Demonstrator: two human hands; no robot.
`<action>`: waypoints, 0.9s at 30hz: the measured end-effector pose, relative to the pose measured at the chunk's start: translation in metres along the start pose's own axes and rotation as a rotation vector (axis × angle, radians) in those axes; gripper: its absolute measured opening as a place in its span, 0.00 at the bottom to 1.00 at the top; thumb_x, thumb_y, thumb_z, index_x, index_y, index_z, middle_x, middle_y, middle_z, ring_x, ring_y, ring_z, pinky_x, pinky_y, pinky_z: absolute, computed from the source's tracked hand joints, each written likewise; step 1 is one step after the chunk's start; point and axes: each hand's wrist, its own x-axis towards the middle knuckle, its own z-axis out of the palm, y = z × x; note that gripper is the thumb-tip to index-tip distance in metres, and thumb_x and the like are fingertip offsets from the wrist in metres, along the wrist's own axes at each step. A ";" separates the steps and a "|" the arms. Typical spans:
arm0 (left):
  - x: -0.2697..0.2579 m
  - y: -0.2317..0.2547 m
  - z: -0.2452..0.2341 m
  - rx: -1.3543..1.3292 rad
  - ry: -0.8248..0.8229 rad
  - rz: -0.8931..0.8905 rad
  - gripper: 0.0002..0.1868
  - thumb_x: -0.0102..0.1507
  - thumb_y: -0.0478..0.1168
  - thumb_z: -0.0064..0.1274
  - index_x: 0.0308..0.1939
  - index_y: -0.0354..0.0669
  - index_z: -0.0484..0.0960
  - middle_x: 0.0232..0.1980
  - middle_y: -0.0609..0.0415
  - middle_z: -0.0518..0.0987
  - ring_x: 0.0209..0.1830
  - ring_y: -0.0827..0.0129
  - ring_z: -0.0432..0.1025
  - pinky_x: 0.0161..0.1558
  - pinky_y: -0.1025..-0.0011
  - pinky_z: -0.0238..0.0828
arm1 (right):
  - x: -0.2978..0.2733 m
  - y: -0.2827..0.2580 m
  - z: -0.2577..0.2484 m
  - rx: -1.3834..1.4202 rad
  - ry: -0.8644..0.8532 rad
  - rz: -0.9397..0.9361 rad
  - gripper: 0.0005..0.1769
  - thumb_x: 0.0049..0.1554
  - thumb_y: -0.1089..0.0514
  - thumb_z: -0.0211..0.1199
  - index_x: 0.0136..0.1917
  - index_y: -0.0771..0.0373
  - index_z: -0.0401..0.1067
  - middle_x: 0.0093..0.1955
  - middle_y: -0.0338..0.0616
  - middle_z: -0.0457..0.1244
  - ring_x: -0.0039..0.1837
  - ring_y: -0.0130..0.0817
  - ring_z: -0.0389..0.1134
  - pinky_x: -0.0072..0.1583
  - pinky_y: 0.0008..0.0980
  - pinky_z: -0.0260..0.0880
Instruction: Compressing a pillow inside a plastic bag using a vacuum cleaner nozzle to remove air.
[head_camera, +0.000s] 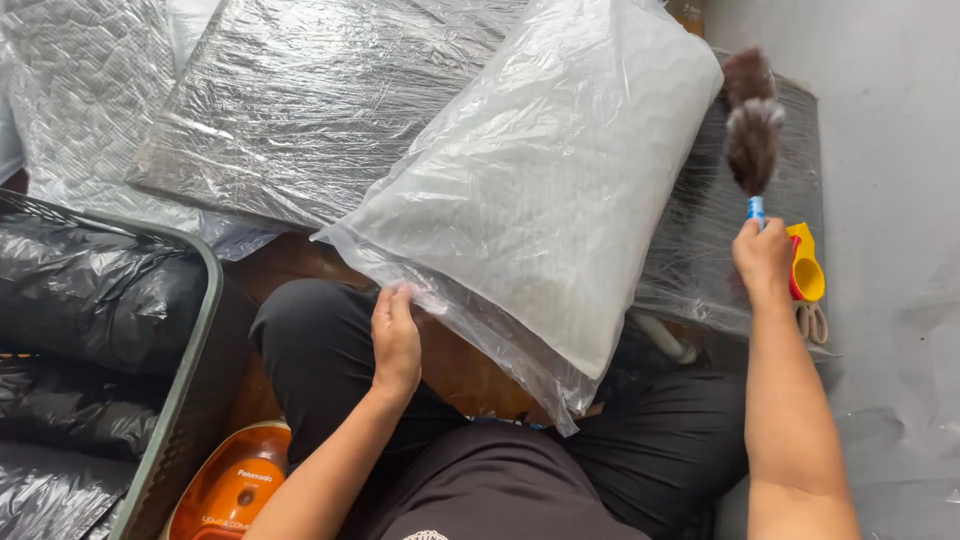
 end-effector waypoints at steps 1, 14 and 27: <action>-0.002 -0.004 -0.005 -0.002 0.001 -0.006 0.13 0.71 0.38 0.37 0.47 0.36 0.77 0.45 0.56 0.77 0.44 0.74 0.66 0.52 0.78 0.61 | -0.005 -0.022 -0.023 -0.005 -0.003 0.000 0.22 0.71 0.52 0.49 0.57 0.78 0.70 0.49 0.69 0.68 0.48 0.67 0.68 0.51 0.57 0.67; -0.003 -0.021 -0.023 -0.350 -0.119 -0.007 0.31 0.71 0.55 0.29 0.72 0.41 0.58 0.65 0.45 0.70 0.59 0.62 0.70 0.61 0.64 0.68 | -0.055 -0.288 -0.183 -0.427 -0.224 -0.557 0.28 0.72 0.37 0.46 0.78 0.47 0.66 0.48 0.54 0.73 0.48 0.56 0.74 0.51 0.52 0.74; -0.006 0.010 -0.020 -0.352 0.014 -0.165 0.23 0.75 0.47 0.29 0.58 0.33 0.73 0.39 0.46 0.76 0.37 0.61 0.76 0.45 0.65 0.75 | -0.021 -0.189 -0.145 -0.357 0.231 -0.672 0.19 0.77 0.50 0.59 0.73 0.60 0.78 0.35 0.56 0.70 0.33 0.57 0.70 0.37 0.49 0.71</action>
